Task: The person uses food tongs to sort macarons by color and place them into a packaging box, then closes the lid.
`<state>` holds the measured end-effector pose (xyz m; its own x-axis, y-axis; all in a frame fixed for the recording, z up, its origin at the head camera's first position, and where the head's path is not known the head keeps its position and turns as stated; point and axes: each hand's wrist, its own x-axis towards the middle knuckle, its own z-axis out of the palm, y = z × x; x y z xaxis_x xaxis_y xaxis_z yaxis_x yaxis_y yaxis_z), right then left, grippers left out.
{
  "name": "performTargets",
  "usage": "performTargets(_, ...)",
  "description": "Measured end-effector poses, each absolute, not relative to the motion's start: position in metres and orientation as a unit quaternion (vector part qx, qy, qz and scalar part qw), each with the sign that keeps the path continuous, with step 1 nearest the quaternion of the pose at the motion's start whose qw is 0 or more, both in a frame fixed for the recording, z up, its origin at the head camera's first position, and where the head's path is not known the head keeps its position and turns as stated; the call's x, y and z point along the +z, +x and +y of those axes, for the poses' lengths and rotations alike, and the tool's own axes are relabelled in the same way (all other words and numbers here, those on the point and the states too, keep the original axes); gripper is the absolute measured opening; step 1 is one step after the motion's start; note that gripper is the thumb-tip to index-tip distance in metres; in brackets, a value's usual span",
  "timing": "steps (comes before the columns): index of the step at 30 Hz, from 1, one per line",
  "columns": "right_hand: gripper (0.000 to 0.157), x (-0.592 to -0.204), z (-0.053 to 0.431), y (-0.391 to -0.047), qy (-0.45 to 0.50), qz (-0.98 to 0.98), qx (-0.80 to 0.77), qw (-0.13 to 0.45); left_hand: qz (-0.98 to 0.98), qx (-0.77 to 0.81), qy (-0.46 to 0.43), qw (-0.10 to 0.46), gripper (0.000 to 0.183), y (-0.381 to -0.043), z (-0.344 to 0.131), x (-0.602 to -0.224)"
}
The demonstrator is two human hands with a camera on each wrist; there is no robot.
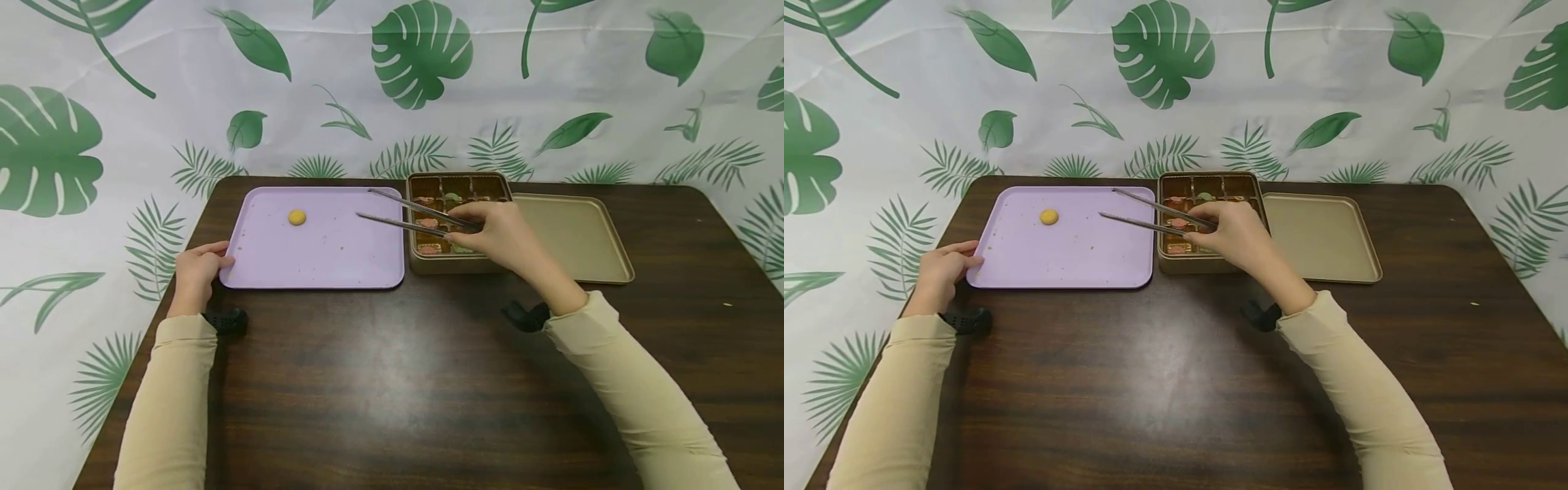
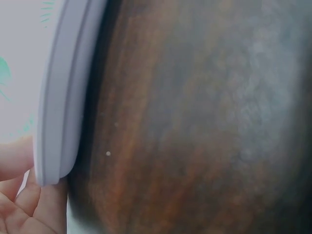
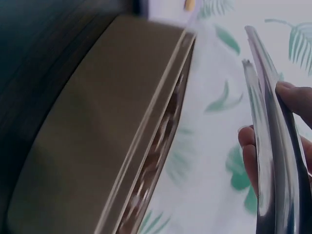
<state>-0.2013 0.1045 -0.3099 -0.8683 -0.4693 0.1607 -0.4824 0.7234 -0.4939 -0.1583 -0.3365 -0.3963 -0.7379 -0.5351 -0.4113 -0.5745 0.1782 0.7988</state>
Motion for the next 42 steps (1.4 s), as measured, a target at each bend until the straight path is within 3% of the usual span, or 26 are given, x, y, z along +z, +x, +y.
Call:
performTargets(22, 0.037, -0.325, -0.010, -0.231, 0.279, -0.926, 0.248, -0.064, 0.769, 0.524, -0.363, 0.038, 0.049, -0.161, -0.338, -0.396)
performTargets(42, 0.037, -0.355, -0.048, -0.241, 0.244, -0.942, 0.214, -0.078, 0.767, 0.524, -0.370, 0.036, 0.049, -0.161, -0.338, -0.398)
